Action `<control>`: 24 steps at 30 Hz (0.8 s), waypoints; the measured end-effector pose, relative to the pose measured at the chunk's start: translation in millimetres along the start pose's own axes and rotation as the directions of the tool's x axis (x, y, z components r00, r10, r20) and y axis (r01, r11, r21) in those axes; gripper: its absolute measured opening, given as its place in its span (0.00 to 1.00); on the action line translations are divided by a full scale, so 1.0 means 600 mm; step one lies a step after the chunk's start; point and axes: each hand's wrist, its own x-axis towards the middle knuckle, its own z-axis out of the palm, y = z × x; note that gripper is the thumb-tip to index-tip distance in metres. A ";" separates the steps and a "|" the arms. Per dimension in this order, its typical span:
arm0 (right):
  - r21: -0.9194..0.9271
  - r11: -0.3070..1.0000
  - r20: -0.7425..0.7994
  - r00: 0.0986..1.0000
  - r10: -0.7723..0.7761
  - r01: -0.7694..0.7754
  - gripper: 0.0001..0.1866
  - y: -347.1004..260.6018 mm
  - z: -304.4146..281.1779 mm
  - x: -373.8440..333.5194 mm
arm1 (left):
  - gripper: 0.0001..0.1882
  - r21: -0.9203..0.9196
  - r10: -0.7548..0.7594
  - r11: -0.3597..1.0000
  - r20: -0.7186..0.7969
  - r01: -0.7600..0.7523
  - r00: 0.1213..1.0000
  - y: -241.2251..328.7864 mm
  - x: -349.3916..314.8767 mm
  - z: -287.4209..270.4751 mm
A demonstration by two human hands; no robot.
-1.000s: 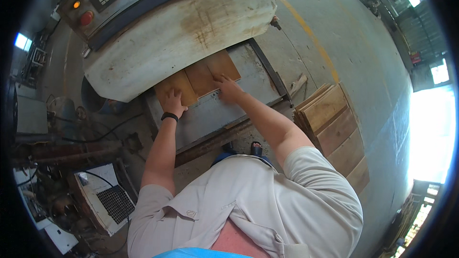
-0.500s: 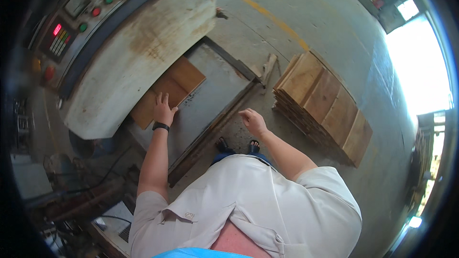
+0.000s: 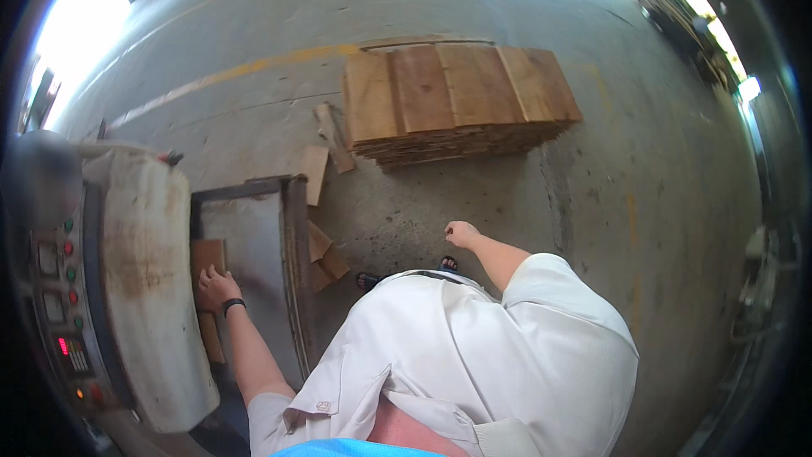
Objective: The person repeatedly picks up wooden boards from a pallet by hand and feeds them into a woodworking machine.
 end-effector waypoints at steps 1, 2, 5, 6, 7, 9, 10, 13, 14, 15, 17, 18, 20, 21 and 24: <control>0.024 0.999 -0.018 1.000 0.021 -0.021 0.19 0.043 0.002 -0.012 | 0.26 -0.065 0.053 0.996 -0.025 -0.055 0.998 0.033 0.003 -0.008; 0.009 0.997 -0.011 0.997 0.073 -0.073 0.19 0.087 0.008 -0.028 | 0.25 -0.130 0.104 0.985 -0.050 -0.110 0.993 0.068 0.003 -0.014; 0.044 0.982 0.031 0.983 0.181 -0.182 0.19 0.199 0.020 -0.078 | 0.25 -0.350 0.262 0.897 -0.068 -0.269 0.963 0.207 -0.062 -0.001; 0.082 0.969 0.071 0.972 0.226 -0.231 0.19 0.227 0.020 -0.093 | 0.25 -0.424 0.371 0.824 -0.099 -0.376 0.924 0.254 -0.082 0.003; 0.111 0.958 0.065 0.964 0.258 -0.264 0.20 0.267 0.022 -0.111 | 0.23 -0.474 0.405 0.792 -0.062 -0.384 0.912 0.318 -0.119 0.004; 0.195 0.937 0.048 0.957 0.287 -0.291 0.20 0.325 0.026 -0.136 | 0.20 -0.562 0.471 0.720 -0.033 -0.406 0.881 0.407 -0.192 0.016; 0.252 0.921 0.037 0.954 0.297 -0.297 0.20 0.349 0.022 -0.144 | 0.18 -0.605 0.503 0.674 -0.044 -0.424 0.863 0.435 -0.222 0.038; 0.281 0.910 -0.054 0.941 0.334 -0.306 0.20 0.454 0.019 -0.182 | 0.17 -0.664 0.552 0.685 0.204 -0.300 0.808 0.519 -0.320 0.112; 0.299 0.897 -0.059 0.932 0.357 -0.325 0.20 0.488 0.021 -0.199 | 0.17 -0.664 0.571 0.696 0.280 -0.274 0.772 0.540 -0.355 0.137; 0.351 0.857 -0.048 0.906 0.420 -0.378 0.20 0.526 0.027 -0.219 | 0.17 -0.619 0.587 0.732 0.362 -0.284 0.724 0.561 -0.392 0.170; 0.416 0.801 -0.030 0.874 0.486 -0.431 0.20 0.580 0.033 -0.248 | 0.18 -0.533 0.590 0.788 0.513 -0.308 0.623 0.572 -0.452 0.232; 0.457 0.756 0.000 0.850 0.527 -0.469 0.19 0.587 0.026 -0.249 | 0.19 -0.492 0.569 0.815 0.578 -0.307 0.584 0.557 -0.468 0.245; 0.502 0.695 0.039 0.816 0.576 -0.515 0.19 0.604 0.013 -0.256 | 0.21 -0.383 0.515 0.856 0.691 -0.347 0.508 0.550 -0.500 0.260; 0.538 0.650 0.078 0.800 0.595 -0.537 0.18 0.609 0.008 -0.258 | 0.22 -0.346 0.478 0.874 0.742 -0.341 0.470 0.549 -0.509 0.269; 0.577 0.622 0.072 0.792 0.607 -0.529 0.18 0.630 0.003 -0.252 | 0.22 -0.299 0.429 0.886 0.820 -0.355 0.379 0.594 -0.532 0.268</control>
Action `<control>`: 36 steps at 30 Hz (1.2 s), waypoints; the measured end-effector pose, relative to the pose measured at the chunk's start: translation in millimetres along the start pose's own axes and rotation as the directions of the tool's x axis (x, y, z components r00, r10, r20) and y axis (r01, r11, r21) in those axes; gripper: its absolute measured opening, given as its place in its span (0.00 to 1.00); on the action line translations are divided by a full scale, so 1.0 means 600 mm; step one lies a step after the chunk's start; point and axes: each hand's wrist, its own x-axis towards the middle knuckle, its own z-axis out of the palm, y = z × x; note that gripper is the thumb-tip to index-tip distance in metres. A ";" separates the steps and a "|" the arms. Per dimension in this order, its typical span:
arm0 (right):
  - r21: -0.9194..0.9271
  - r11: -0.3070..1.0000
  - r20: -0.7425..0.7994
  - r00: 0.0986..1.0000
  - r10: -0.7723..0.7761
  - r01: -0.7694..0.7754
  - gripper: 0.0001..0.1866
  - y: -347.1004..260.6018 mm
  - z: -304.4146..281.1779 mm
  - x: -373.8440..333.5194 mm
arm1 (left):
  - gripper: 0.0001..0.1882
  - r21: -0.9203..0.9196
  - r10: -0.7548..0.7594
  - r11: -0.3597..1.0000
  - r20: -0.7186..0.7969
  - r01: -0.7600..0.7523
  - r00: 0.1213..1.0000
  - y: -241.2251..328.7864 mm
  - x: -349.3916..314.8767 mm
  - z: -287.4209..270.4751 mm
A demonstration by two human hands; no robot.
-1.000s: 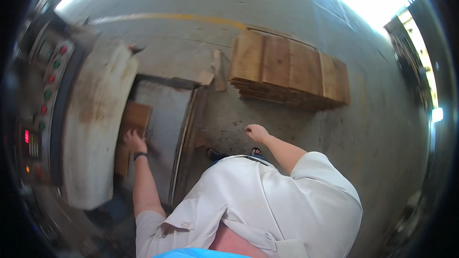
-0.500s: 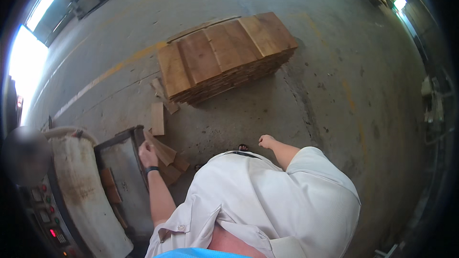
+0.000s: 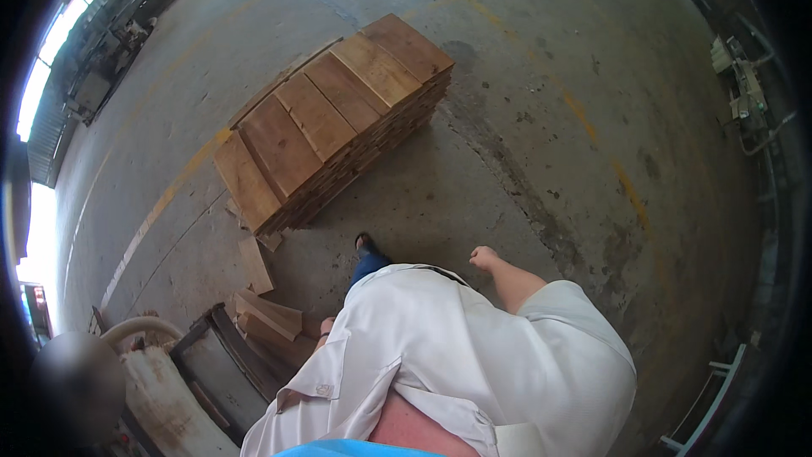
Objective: The person repeatedly picks up wooden boards from a pallet by hand and feeds them into a woodworking machine.
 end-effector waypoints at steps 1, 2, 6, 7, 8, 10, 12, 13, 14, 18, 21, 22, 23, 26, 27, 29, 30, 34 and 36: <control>-0.008 0.999 -0.027 0.999 -0.047 0.047 0.19 0.001 -0.002 0.009 | 0.22 0.010 -0.009 1.000 0.054 0.008 0.999 0.020 0.003 -0.003; 0.002 1.000 -0.030 0.999 -0.031 0.031 0.19 -0.004 -0.003 0.022 | 0.22 0.023 -0.003 1.000 0.065 0.002 0.998 0.043 0.012 -0.011; 0.069 0.997 0.011 0.999 -0.043 0.042 0.19 -0.081 -0.015 0.074 | 0.22 0.072 0.058 0.995 0.099 -0.065 0.993 0.125 0.091 -0.056; 0.115 0.993 0.039 0.999 -0.016 0.012 0.20 -0.101 -0.024 0.087 | 0.22 0.044 0.097 0.994 0.111 -0.103 0.989 0.147 0.119 -0.073; 0.123 0.992 0.036 0.999 -0.003 -0.002 0.20 -0.119 -0.032 0.099 | 0.22 0.055 0.101 0.993 0.122 -0.109 0.987 0.173 0.150 -0.086; 0.101 0.994 -0.005 0.999 0.037 -0.036 0.21 -0.155 -0.061 0.133 | 0.23 0.017 0.117 0.993 0.095 -0.119 0.989 0.237 0.223 -0.113; 0.111 0.994 -0.003 1.000 0.001 -0.001 0.21 -0.211 -0.097 0.173 | 0.22 0.016 0.171 0.985 0.066 -0.173 0.983 0.285 0.316 -0.162; 0.107 0.994 0.001 1.000 -0.022 0.022 0.20 -0.232 -0.114 0.187 | 0.22 -0.034 0.153 0.988 0.072 -0.151 0.986 0.307 0.356 -0.180; 0.108 0.994 -0.005 1.000 -0.008 0.008 0.20 -0.239 -0.135 0.210 | 0.22 -0.051 0.202 0.979 0.069 -0.198 0.977 0.349 0.392 -0.198; 0.315 0.949 -0.111 0.994 0.026 0.010 0.20 -0.278 -0.225 0.300 | 0.23 -0.094 0.395 0.914 -0.017 -0.395 0.918 0.554 0.497 -0.290; 0.412 0.909 -0.150 0.989 0.004 0.059 0.19 -0.343 -0.270 0.332 | 0.24 -0.166 0.385 0.907 -0.044 -0.387 0.922 0.670 0.540 -0.351; 0.393 0.918 -0.138 0.990 0.009 0.047 0.20 -0.361 -0.285 0.348 | 0.24 -0.163 0.383 0.908 -0.045 -0.385 0.923 0.707 0.558 -0.362; 0.373 0.927 -0.124 0.992 0.012 0.036 0.20 -0.379 -0.303 0.365 | 0.24 -0.223 0.401 0.888 -0.053 -0.402 0.915 0.740 0.574 -0.374; 0.266 0.963 -0.097 0.995 -0.010 0.036 0.20 -0.369 -0.362 0.420 | 0.24 -0.371 0.412 0.844 -0.014 -0.387 0.911 0.856 0.600 -0.340; 0.263 0.964 -0.085 0.996 -0.017 0.039 0.20 -0.384 -0.380 0.444 | 0.24 -0.437 0.383 0.830 -0.002 -0.346 0.924 0.879 0.609 -0.331; 0.181 0.982 -0.067 0.997 -0.039 0.050 0.20 -0.413 -0.425 0.498 | 0.26 -0.507 0.347 0.813 0.026 -0.287 0.938 0.923 0.628 -0.319; 0.179 0.983 -0.053 0.998 -0.039 0.048 0.20 -0.421 -0.444 0.523 | 0.26 -0.505 0.333 0.818 0.027 -0.275 0.942 0.944 0.629 -0.310; 0.090 0.995 -0.060 0.998 -0.036 0.042 0.21 -0.441 -0.573 0.653 | 0.31 -0.576 0.169 0.817 0.189 -0.030 0.967 1.066 0.635 -0.217; 0.015 0.995 -0.050 0.994 -0.095 0.096 0.22 -0.478 -0.623 0.722 | 0.36 -0.613 0.158 0.790 0.193 -0.006 0.968 1.105 0.653 -0.187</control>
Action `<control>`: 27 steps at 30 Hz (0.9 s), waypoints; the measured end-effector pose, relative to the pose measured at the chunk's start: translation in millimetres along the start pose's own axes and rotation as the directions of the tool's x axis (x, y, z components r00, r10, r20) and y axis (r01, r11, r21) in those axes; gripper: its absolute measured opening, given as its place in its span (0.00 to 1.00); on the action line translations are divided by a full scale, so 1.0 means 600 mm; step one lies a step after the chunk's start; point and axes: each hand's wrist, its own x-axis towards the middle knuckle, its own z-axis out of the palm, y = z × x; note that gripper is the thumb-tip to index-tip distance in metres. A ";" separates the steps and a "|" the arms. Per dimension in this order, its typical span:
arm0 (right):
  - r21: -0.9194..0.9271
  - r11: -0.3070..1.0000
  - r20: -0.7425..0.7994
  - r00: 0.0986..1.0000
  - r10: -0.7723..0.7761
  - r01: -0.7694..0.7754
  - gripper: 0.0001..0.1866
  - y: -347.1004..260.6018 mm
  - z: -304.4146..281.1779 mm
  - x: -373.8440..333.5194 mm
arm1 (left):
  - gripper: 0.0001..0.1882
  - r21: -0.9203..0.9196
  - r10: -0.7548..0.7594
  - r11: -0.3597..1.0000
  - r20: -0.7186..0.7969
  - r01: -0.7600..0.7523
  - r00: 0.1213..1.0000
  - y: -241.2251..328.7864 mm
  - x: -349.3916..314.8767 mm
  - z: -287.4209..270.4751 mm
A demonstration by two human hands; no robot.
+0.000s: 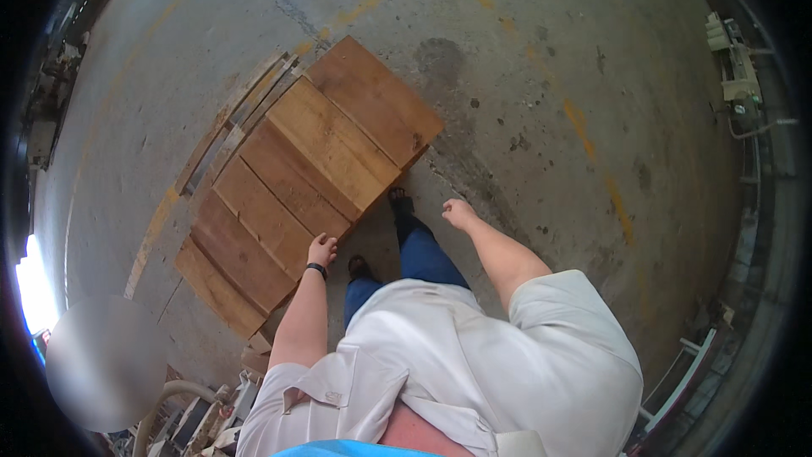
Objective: The person repeatedly picks up wooden boards from a pallet by hand and feeds them into a woodworking machine.
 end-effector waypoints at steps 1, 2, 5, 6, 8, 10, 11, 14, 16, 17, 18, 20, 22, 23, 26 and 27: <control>-0.017 1.000 -0.020 1.000 -0.001 0.001 0.23 -0.017 -0.020 0.038 | 0.40 0.026 -0.035 0.999 -0.032 0.036 0.999 0.007 0.012 0.023; -0.033 0.999 -0.038 0.999 -0.003 0.002 0.23 -0.034 -0.039 0.078 | 0.40 0.016 -0.053 0.998 -0.050 0.053 0.997 0.018 0.030 0.048; -0.093 0.994 -0.114 0.992 -0.061 0.050 0.25 -0.029 -0.120 0.213 | 0.48 0.042 -0.073 0.996 0.008 0.073 0.997 0.061 0.101 0.142; -0.110 0.993 -0.143 0.987 -0.068 0.053 0.26 -0.040 -0.139 0.256 | 0.48 0.028 -0.087 0.996 0.002 0.087 0.996 0.068 0.122 0.165; -0.094 0.995 -0.140 0.989 -0.040 0.027 0.30 -0.051 -0.164 0.321 | 0.50 0.034 -0.068 0.997 -0.047 0.070 0.997 0.090 0.146 0.218; -0.080 0.997 -0.141 0.990 -0.020 0.009 0.34 -0.060 -0.185 0.375 | 0.54 -0.005 -0.047 0.999 0.010 0.047 0.999 0.100 0.172 0.250; -0.109 0.994 -0.146 0.989 -0.027 0.011 0.37 -0.084 -0.189 0.401 | 0.56 0.045 -0.042 0.998 -0.082 0.046 0.996 0.097 0.191 0.250; -0.109 0.994 -0.101 0.994 -0.034 0.023 0.43 -0.129 -0.190 0.447 | 0.58 0.121 -0.033 0.990 -0.258 0.067 0.965 0.086 0.232 0.258; -0.141 0.988 -0.100 0.994 0.043 -0.057 0.44 -0.139 -0.182 0.449 | 0.56 0.056 -0.109 0.990 -0.310 0.133 0.945 0.088 0.236 0.270; -0.138 0.989 -0.089 0.995 0.042 -0.054 0.44 -0.150 -0.178 0.445 | 0.56 0.057 -0.115 0.989 -0.318 0.140 0.941 0.090 0.232 0.264; -0.143 0.985 -0.082 0.993 0.087 -0.098 0.46 -0.175 -0.167 0.432 | 0.55 0.078 -0.127 0.983 -0.376 0.168 0.918 0.086 0.218 0.245; -0.159 0.973 -0.108 0.983 0.149 -0.166 0.48 -0.166 -0.178 0.428 | 0.54 0.094 -0.133 0.978 -0.398 0.184 0.908 0.103 0.204 0.254; -0.116 0.973 -0.173 0.969 0.178 -0.200 0.51 -0.141 -0.200 0.433 | 0.52 0.107 -0.164 0.967 -0.438 0.232 0.884 0.120 0.197 0.256; -0.119 0.971 -0.182 0.966 0.183 -0.206 0.51 -0.128 -0.211 0.437 | 0.47 0.183 -0.127 0.952 -0.495 0.246 0.860 0.128 0.196 0.260; -0.145 0.974 -0.087 0.983 0.162 -0.174 0.51 -0.178 -0.207 0.437 | 0.42 -0.212 -0.038 0.976 -0.373 -0.045 0.927 0.098 0.200 0.173; -0.033 0.996 -0.001 0.996 0.086 -0.086 0.46 -0.188 -0.201 0.428 | 0.37 -0.248 -0.023 0.966 -0.378 -0.077 0.925 0.092 0.195 0.152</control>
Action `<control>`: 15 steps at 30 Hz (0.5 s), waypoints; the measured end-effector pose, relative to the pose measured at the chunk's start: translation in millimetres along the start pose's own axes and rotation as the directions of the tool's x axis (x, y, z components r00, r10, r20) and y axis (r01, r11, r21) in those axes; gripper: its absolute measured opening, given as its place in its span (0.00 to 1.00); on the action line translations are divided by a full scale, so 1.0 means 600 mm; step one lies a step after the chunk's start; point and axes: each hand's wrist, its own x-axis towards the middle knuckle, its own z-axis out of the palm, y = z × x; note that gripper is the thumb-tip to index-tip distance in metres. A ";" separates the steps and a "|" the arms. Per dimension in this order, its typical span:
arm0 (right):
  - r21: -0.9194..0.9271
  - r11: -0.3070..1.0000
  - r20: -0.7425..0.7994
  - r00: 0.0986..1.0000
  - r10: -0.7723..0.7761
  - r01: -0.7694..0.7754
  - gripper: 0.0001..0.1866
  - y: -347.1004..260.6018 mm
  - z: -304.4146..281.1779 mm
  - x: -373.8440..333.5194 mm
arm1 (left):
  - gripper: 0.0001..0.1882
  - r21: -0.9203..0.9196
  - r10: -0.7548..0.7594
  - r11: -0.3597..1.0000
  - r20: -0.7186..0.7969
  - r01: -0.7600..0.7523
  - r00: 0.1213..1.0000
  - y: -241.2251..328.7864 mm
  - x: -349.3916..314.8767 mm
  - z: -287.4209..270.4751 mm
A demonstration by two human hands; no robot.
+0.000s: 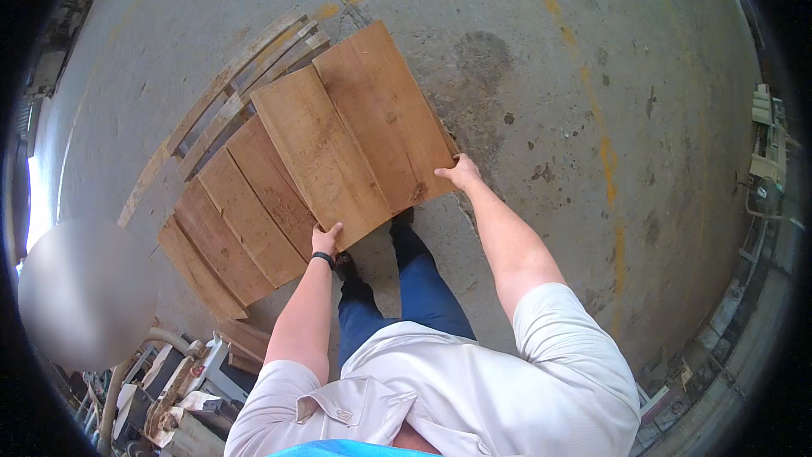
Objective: The person repeatedly picks up wooden boards from a pallet by hand and feeds them into a woodworking machine.
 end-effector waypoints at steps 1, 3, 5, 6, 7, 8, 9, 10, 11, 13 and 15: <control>0.108 0.993 0.059 0.997 -0.055 0.048 0.42 0.022 -0.002 -0.009 | 0.37 0.001 -0.008 1.000 0.019 0.008 1.000 0.009 -0.011 0.007; 0.226 0.971 0.142 0.984 -0.108 0.074 0.36 0.061 -0.003 -0.030 | 0.35 -0.013 -0.036 0.999 0.284 0.041 0.958 0.039 -0.037 0.015; 0.351 0.928 0.227 0.950 -0.213 0.124 0.31 0.053 0.003 -0.059 | 0.31 0.069 0.023 0.996 0.324 -0.048 0.946 0.069 -0.047 -0.002; 0.369 0.914 0.183 0.950 -0.252 0.171 0.28 0.033 0.012 -0.079 | 0.28 0.153 0.075 0.979 0.352 -0.136 0.933 0.076 -0.047 -0.026; 0.384 0.897 0.138 0.947 -0.289 0.218 0.26 0.013 0.019 -0.100 | 0.28 0.147 0.091 0.978 0.341 -0.149 0.936 0.082 -0.048 -0.052; 0.387 0.891 0.135 0.942 -0.308 0.236 0.26 -0.006 0.026 -0.123 | 0.25 0.249 0.179 0.934 0.296 -0.257 0.938 0.088 -0.050 -0.080; 0.367 0.876 0.025 0.938 -0.345 0.313 0.24 -0.019 0.027 -0.142 | 0.23 0.347 0.275 0.868 0.262 -0.356 0.925 0.096 -0.051 -0.105; 0.335 0.868 -0.093 0.930 -0.357 0.366 0.23 -0.011 0.025 -0.163 | 0.23 0.337 0.282 0.867 0.278 -0.368 0.918 0.108 -0.066 -0.114; 0.329 0.869 -0.112 0.929 -0.352 0.369 0.23 -0.001 0.023 -0.186 | 0.21 0.478 0.355 0.760 0.260 -0.439 0.898 0.119 -0.084 -0.132; -0.090 0.882 -0.270 0.841 -0.468 0.462 0.21 -0.001 0.020 -0.247 | 0.20 0.603 0.446 0.622 0.251 -0.499 0.859 0.144 -0.123 -0.186; -0.182 0.871 -0.314 0.812 -0.491 0.456 0.22 0.004 0.023 -0.317 | 0.20 0.744 0.448 0.508 0.203 -0.434 0.871 0.151 -0.161 -0.257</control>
